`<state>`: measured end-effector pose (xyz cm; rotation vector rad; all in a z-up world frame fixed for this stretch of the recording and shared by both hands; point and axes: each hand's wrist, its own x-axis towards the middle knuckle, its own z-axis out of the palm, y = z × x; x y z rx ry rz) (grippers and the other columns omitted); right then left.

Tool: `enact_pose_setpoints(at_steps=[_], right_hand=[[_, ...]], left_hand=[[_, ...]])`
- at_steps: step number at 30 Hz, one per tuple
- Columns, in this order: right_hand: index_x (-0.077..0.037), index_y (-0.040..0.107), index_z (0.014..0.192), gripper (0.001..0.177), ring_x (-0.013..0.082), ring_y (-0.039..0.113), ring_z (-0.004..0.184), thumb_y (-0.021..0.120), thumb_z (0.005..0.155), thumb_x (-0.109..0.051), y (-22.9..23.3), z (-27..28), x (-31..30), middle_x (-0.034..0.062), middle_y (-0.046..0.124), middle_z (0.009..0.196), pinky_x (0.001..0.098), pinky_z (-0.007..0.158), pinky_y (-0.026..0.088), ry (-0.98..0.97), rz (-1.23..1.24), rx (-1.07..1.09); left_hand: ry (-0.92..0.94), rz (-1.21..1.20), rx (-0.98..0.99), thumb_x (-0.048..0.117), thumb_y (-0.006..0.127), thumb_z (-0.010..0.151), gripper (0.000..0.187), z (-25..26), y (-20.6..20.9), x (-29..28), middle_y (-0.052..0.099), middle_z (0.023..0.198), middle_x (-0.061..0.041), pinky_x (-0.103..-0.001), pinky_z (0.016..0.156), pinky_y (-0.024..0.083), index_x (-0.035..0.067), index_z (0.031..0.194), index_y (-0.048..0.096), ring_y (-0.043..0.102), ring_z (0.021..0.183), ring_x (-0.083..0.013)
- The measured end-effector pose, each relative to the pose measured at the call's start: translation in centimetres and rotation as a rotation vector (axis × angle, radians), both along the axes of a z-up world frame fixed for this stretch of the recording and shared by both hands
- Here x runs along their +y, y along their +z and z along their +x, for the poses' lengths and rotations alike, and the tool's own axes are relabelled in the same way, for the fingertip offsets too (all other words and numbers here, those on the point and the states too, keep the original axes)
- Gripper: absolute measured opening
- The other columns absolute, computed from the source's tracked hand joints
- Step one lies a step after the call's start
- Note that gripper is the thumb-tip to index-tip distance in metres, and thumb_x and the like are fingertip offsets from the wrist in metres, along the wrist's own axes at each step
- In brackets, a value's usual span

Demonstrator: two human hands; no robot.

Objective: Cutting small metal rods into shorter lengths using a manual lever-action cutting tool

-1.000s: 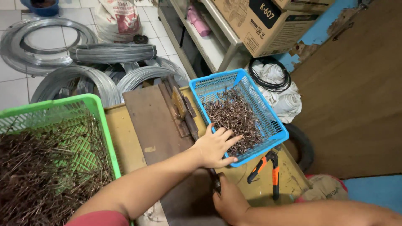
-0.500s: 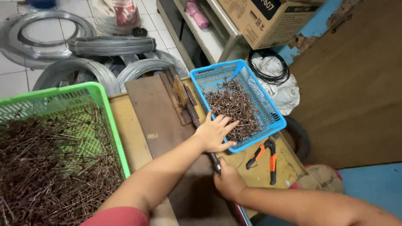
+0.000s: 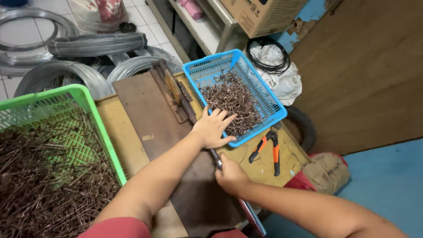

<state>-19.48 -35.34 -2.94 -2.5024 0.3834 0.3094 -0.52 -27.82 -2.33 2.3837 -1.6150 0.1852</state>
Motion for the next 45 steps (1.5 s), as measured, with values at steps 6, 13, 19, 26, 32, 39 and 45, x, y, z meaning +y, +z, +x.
enact_pose_setpoints(at_steps=[6, 13, 19, 26, 32, 39, 45], right_hand=[[-0.012, 0.058, 0.121, 0.033, 0.0460, 0.078, 0.102, 0.063, 0.091, -0.025, -1.8, 0.4, -0.8, 0.0248, 0.079, 0.097, 0.0577, 0.082, 0.062, -0.034, -0.093, 0.068], [-0.010, 0.060, 0.118, 0.028, 0.0462, 0.077, 0.102, 0.064, 0.093, -0.024, 1.0, 0.1, 0.4, 0.0257, 0.078, 0.099, 0.0564, 0.083, 0.061, -0.054, -0.051, 0.097], [-0.014, 0.060, 0.118, 0.028, 0.0453, 0.077, 0.104, 0.066, 0.094, -0.027, 1.2, -0.1, 0.6, 0.0240, 0.078, 0.099, 0.0553, 0.082, 0.061, -0.107, 0.005, 0.100], [-0.017, 0.067, 0.121, 0.036, 0.0433, 0.077, 0.109, 0.076, 0.090, -0.033, 3.3, -0.3, 1.1, 0.0222, 0.080, 0.104, 0.0527, 0.087, 0.060, -0.160, 0.083, 0.081], [-0.011, 0.070, 0.116, 0.035, 0.0444, 0.076, 0.109, 0.076, 0.092, -0.036, 3.0, -0.3, 0.4, 0.0244, 0.080, 0.103, 0.0542, 0.088, 0.060, -0.115, 0.012, 0.112], [-0.007, 0.071, 0.111, 0.035, 0.0428, 0.077, 0.109, 0.075, 0.093, -0.037, 9.5, 0.0, 1.0, 0.0242, 0.080, 0.104, 0.0526, 0.087, 0.062, -0.072, -0.071, 0.172], [-0.014, 0.061, 0.113, 0.027, 0.0400, 0.074, 0.102, 0.063, 0.103, -0.040, 9.3, 0.0, 1.8, 0.0175, 0.077, 0.108, 0.0524, 0.086, 0.054, -0.083, -0.081, 0.252]], left_hand=[[0.087, -0.323, -0.035, 0.073, 0.032, 0.104, 0.076, 0.0, -1.1, 1.2, 0.057, 0.140, -0.010, -0.072, 0.115, 0.024, 0.022, 0.156, 0.052, 0.051, 0.134, -0.0308], [0.980, -0.716, -0.067, 0.043, 0.074, 0.097, 0.050, 6.7, -4.5, 8.8, 0.050, 0.129, -0.013, -0.059, 0.097, 0.035, 0.016, 0.133, 0.053, 0.048, 0.122, -0.0407], [0.913, -0.363, 0.879, 0.067, 0.059, 0.106, 0.046, 11.8, -5.1, 12.1, 0.062, 0.135, 0.010, -0.066, 0.104, 0.035, 0.037, 0.141, 0.059, 0.058, 0.132, -0.0239], [0.888, -0.248, 0.779, 0.036, 0.061, 0.107, 0.026, 9.8, -1.7, 12.1, 0.073, 0.127, 0.002, -0.065, 0.106, 0.037, 0.032, 0.131, 0.070, 0.065, 0.132, -0.0307], [0.935, -0.290, 0.690, 0.034, 0.066, 0.106, 0.019, 9.6, -2.5, 12.1, 0.080, 0.116, 0.006, -0.059, 0.102, 0.044, 0.033, 0.123, 0.076, 0.071, 0.123, -0.0257], [0.918, -0.350, 0.728, 0.026, 0.066, 0.107, 0.019, 9.1, -1.9, 12.1, 0.080, 0.116, 0.000, -0.062, 0.110, 0.039, 0.025, 0.123, 0.077, 0.070, 0.125, -0.0289], [0.949, -0.380, 0.684, 0.027, 0.058, 0.098, 0.023, 9.3, -2.8, 11.7, 0.082, 0.116, 0.008, -0.052, 0.099, 0.033, 0.035, 0.106, 0.077, 0.070, 0.122, -0.0214]])
